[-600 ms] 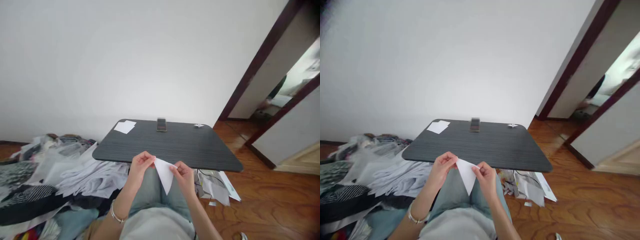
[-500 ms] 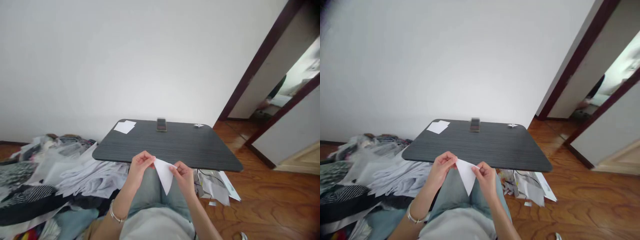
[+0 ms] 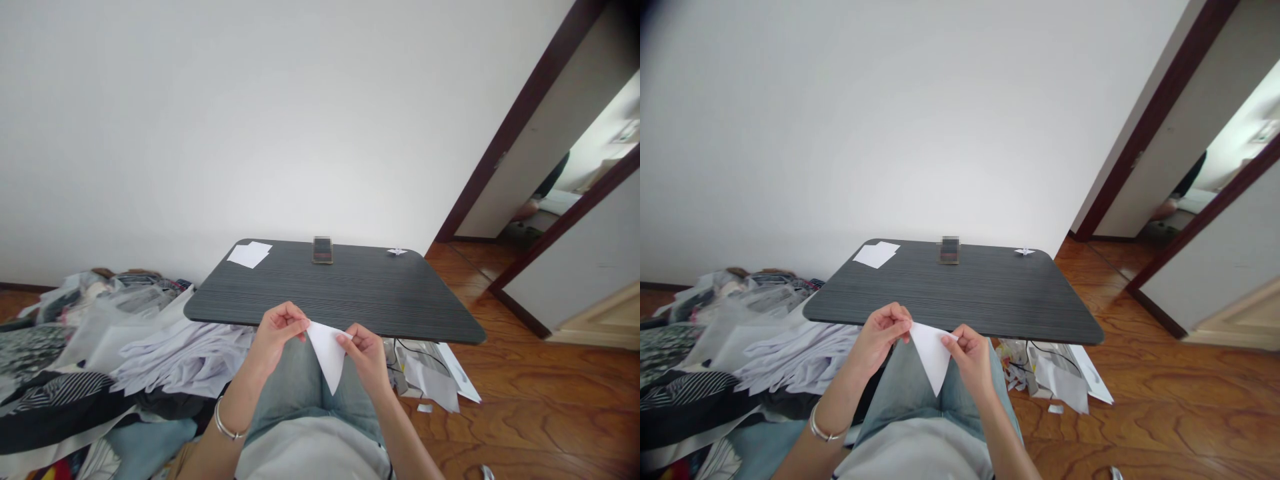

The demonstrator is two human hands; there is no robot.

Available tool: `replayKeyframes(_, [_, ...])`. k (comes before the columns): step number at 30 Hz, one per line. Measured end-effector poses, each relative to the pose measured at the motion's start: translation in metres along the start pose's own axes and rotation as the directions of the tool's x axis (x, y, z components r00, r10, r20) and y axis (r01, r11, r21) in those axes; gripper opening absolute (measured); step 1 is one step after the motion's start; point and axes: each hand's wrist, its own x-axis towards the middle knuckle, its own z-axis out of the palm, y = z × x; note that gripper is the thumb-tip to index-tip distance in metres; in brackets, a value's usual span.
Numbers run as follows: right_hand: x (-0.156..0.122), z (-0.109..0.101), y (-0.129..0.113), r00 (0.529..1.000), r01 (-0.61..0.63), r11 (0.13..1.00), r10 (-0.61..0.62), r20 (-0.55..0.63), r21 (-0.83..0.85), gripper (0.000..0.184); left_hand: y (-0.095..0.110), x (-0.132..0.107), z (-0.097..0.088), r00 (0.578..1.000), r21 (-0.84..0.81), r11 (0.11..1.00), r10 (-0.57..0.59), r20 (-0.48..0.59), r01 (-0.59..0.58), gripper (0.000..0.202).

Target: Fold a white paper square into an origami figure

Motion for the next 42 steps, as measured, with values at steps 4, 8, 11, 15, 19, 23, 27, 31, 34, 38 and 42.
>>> replayKeyframes(4, [0.001,0.0,0.001,1.0,-0.012,1.0,0.012,0.009,0.004,0.037,0.002,0.0,0.0,1.0,-0.015,1.0,-0.026,0.008,0.026,0.025])
replayKeyframes(8, [0.001,-0.001,0.002,1.0,-0.012,1.0,0.012,0.004,-0.003,0.036,0.0,0.0,0.0,0.999,-0.042,0.998,-0.041,-0.033,0.039,0.024])
replayKeyframes(11, [0.0,-0.001,0.002,1.0,-0.017,1.0,0.017,0.001,-0.007,0.036,-0.005,0.0,-0.001,0.997,-0.065,0.997,-0.056,-0.061,0.052,0.024])
replayKeyframes(15, [0.0,-0.001,0.002,1.0,-0.013,1.0,0.013,0.001,-0.018,0.035,-0.01,0.001,-0.004,0.995,-0.09,0.994,-0.066,-0.08,0.059,0.024])
replayKeyframes(19, [0.001,-0.001,0.002,1.0,-0.006,1.0,0.006,-0.008,-0.029,0.035,-0.012,0.002,-0.006,0.99,-0.098,0.995,-0.047,-0.132,0.034,0.027])
replayKeyframes(23, [0.001,-0.001,0.001,1.0,0.0,1.0,-0.001,-0.018,-0.025,0.035,-0.011,0.0,-0.006,0.988,-0.013,1.0,-0.025,-0.155,0.024,0.03])
replayKeyframes(27, [0.0,0.001,-0.001,1.0,0.003,1.0,-0.004,-0.02,-0.017,0.036,-0.011,-0.001,-0.003,0.993,0.105,0.994,-0.029,-0.115,0.041,0.023])
replayKeyframes(31, [0.003,0.0,-0.003,0.999,-0.011,1.0,0.012,-0.051,0.014,0.035,-0.012,0.0,-0.003,0.992,0.116,0.992,-0.037,-0.117,0.05,0.025])
replayKeyframes(34, [0.004,0.0,-0.003,0.998,-0.057,0.995,0.06,-0.034,0.084,0.032,-0.014,0.002,-0.003,0.986,0.094,0.995,-0.028,-0.163,0.044,0.025])
replayKeyframes(38, [0.004,0.001,-0.003,0.955,-0.225,0.973,0.208,0.211,0.059,0.035,-0.018,0.002,0.0,0.953,0.11,0.992,0.091,-0.29,-0.062,0.024])
replayKeyframes(42, [0.004,0.0,-0.004,0.952,-0.252,0.968,0.249,0.177,-0.001,0.033,-0.019,0.001,0.001,0.935,0.142,0.986,0.127,-0.332,-0.084,0.023])
